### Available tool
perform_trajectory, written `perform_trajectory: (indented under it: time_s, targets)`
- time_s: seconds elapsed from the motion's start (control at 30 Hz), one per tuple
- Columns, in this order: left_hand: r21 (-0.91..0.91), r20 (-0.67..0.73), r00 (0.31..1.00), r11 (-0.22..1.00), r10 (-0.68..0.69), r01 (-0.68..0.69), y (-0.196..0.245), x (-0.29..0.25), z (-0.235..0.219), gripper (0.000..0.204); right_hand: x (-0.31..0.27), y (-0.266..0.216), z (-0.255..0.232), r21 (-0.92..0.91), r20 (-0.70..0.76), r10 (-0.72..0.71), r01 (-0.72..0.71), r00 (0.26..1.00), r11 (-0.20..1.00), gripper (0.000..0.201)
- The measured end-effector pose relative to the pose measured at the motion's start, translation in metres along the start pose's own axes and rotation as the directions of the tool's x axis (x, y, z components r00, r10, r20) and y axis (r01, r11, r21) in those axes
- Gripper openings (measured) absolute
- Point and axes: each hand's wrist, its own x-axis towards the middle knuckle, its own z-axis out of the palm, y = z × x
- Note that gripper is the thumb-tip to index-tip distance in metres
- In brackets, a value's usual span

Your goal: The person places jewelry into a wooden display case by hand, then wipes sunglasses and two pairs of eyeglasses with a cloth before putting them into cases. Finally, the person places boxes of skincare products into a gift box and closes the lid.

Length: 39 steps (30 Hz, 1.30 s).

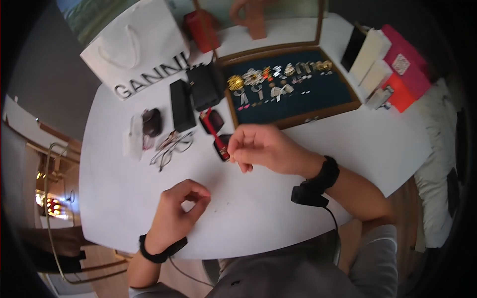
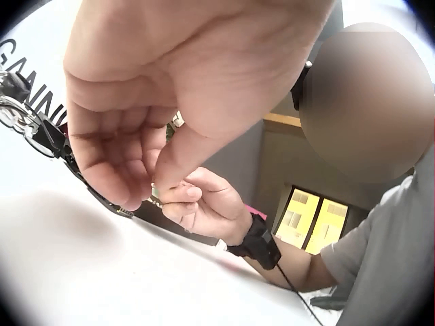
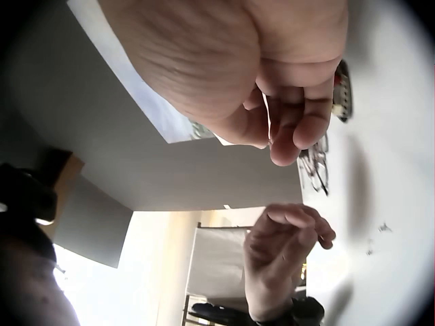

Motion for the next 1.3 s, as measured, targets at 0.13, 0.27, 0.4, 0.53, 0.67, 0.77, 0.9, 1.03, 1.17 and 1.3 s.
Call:
perform_trajectory:
  time_s: [0.13, 0.27, 0.4, 0.53, 0.67, 0.77, 0.9, 1.03, 1.17, 1.3]
  targets:
    - [-0.261, -0.036, 0.999, 0.965, 0.026, -0.035, 0.024, 0.032, -0.009, 0.01, -0.019, -0.05, -0.049, -0.224, -0.294, -0.145, 0.079, 0.945, 0.971, 0.019]
    - [-0.422, -0.063, 0.976, 0.88, 0.21, -0.217, 0.061, 0.083, -0.012, 0.011, -0.042, -0.062, -0.114, -0.389, -0.543, -0.287, 0.067, 0.789, 0.919, 0.015]
    - [-0.557, -0.021, 0.956, 0.791, 0.292, -0.253, 0.088, 0.141, -0.001, 0.011, -0.052, -0.065, -0.159, -0.442, -0.55, -0.255, -0.018, 0.795, 0.897, 0.011]
    - [-0.604, -0.011, 0.946, 0.751, 0.325, -0.265, 0.103, 0.174, 0.01, 0.013, -0.049, -0.063, -0.171, -0.583, -0.547, -0.17, -0.228, 0.82, 0.78, 0.007]
    - [-0.604, -0.012, 0.955, 0.759, 0.297, -0.244, 0.098, 0.188, 0.009, 0.015, -0.049, -0.059, -0.172, -0.716, -0.449, -0.233, -0.191, 0.863, 0.671, 0.003]
    - [-0.626, 0.02, 0.966, 0.757, 0.258, -0.189, 0.092, 0.19, 0.004, 0.015, -0.047, -0.065, -0.164, -0.648, -0.515, -0.161, -0.26, 0.842, 0.716, 0.004]
    - [-0.652, 0.037, 0.968, 0.74, 0.248, -0.165, 0.089, 0.188, 0.0, 0.017, -0.047, -0.069, -0.166, -0.695, -0.484, -0.118, -0.298, 0.867, 0.654, 0.005]
    - [-0.677, 0.042, 0.965, 0.717, 0.26, -0.164, 0.089, 0.186, -0.002, 0.018, -0.047, -0.069, -0.163, -0.768, -0.436, -0.149, -0.28, 0.887, 0.576, 0.006]
    - [-0.696, 0.068, 0.962, 0.703, 0.265, -0.144, 0.089, 0.187, -0.001, 0.02, -0.047, -0.07, -0.162, -0.718, -0.491, -0.107, -0.333, 0.864, 0.611, 0.007]
    - [-0.661, 0.11, 0.96, 0.74, 0.258, -0.123, 0.089, 0.188, 0.001, 0.019, -0.05, -0.065, -0.169, -0.75, -0.49, -0.106, -0.356, 0.865, 0.558, 0.006]
